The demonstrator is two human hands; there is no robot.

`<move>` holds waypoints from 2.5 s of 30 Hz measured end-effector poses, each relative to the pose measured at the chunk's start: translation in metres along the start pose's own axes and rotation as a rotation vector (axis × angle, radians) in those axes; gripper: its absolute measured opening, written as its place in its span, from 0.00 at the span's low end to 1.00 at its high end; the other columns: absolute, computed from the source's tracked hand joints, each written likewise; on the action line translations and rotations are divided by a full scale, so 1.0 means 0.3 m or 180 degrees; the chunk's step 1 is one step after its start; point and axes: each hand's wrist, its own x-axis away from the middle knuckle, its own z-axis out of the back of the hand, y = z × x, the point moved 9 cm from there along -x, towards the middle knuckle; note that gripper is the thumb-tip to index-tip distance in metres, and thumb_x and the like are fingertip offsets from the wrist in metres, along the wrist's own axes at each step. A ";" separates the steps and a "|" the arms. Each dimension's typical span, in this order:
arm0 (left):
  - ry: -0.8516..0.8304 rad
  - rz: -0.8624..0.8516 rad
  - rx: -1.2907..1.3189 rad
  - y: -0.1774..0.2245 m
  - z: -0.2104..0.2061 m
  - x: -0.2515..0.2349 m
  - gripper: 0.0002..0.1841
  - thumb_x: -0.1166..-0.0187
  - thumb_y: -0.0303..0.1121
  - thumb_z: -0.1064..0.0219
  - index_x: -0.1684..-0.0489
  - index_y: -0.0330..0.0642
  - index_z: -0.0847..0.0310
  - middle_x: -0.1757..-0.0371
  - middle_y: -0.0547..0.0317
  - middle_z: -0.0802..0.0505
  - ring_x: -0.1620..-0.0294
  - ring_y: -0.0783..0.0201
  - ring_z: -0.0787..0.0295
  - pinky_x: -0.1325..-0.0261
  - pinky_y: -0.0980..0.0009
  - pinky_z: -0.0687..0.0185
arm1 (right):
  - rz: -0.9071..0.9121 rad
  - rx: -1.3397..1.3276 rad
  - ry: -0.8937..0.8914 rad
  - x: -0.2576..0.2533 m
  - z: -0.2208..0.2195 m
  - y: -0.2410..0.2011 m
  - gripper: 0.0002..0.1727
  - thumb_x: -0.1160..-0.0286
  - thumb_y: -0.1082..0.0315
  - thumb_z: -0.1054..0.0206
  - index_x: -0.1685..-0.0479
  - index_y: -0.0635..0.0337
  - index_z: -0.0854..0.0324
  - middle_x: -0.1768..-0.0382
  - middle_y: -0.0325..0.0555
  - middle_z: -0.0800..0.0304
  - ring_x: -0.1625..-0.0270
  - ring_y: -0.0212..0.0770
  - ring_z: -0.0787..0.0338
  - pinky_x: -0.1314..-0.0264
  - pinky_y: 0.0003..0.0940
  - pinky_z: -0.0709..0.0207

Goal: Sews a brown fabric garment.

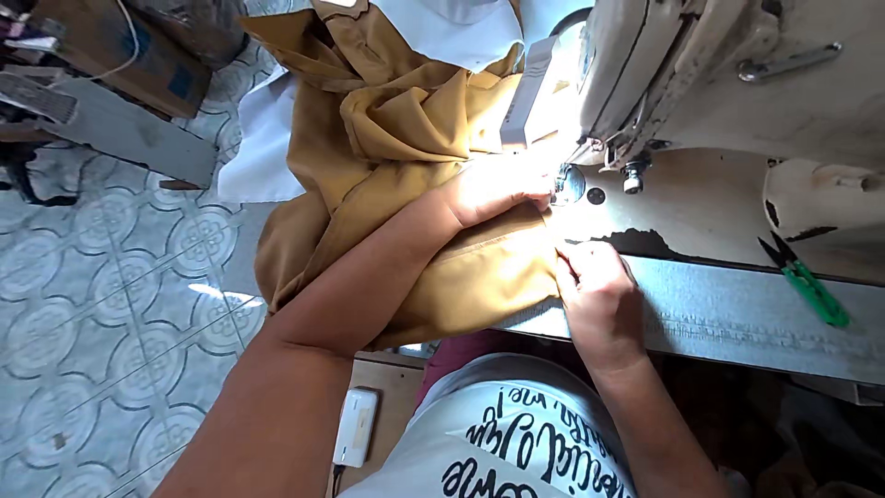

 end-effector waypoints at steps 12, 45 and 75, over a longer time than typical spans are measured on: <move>-0.0104 0.0367 0.0255 -0.015 0.006 -0.007 0.10 0.21 0.40 0.29 0.65 0.44 0.08 0.59 0.54 0.08 0.48 0.55 0.12 0.39 0.56 0.24 | 0.0192 0.0268 -0.0186 0.011 -0.027 -0.022 0.18 0.23 0.72 0.31 0.35 0.58 0.10 0.55 0.57 0.12 0.53 0.54 0.09 0.56 0.43 0.14; -0.0293 0.0664 -0.0861 0.105 0.035 -0.014 0.11 0.16 0.29 0.39 0.65 0.41 0.09 0.51 0.50 0.09 0.42 0.48 0.14 0.39 0.48 0.23 | 0.0494 0.0302 -0.0140 0.021 -0.038 -0.041 0.13 0.24 0.73 0.31 0.44 0.65 0.09 0.57 0.58 0.12 0.54 0.55 0.08 0.57 0.44 0.13; 0.0310 0.1246 -0.0552 0.002 -0.005 0.026 0.19 0.29 0.32 0.44 0.41 0.44 0.15 0.39 0.50 0.10 0.37 0.47 0.15 0.38 0.40 0.28 | 0.0254 0.0316 0.0000 -0.113 -0.081 -0.016 0.19 0.24 0.76 0.35 0.34 0.69 0.15 0.41 0.68 0.14 0.58 0.60 0.07 0.60 0.50 0.13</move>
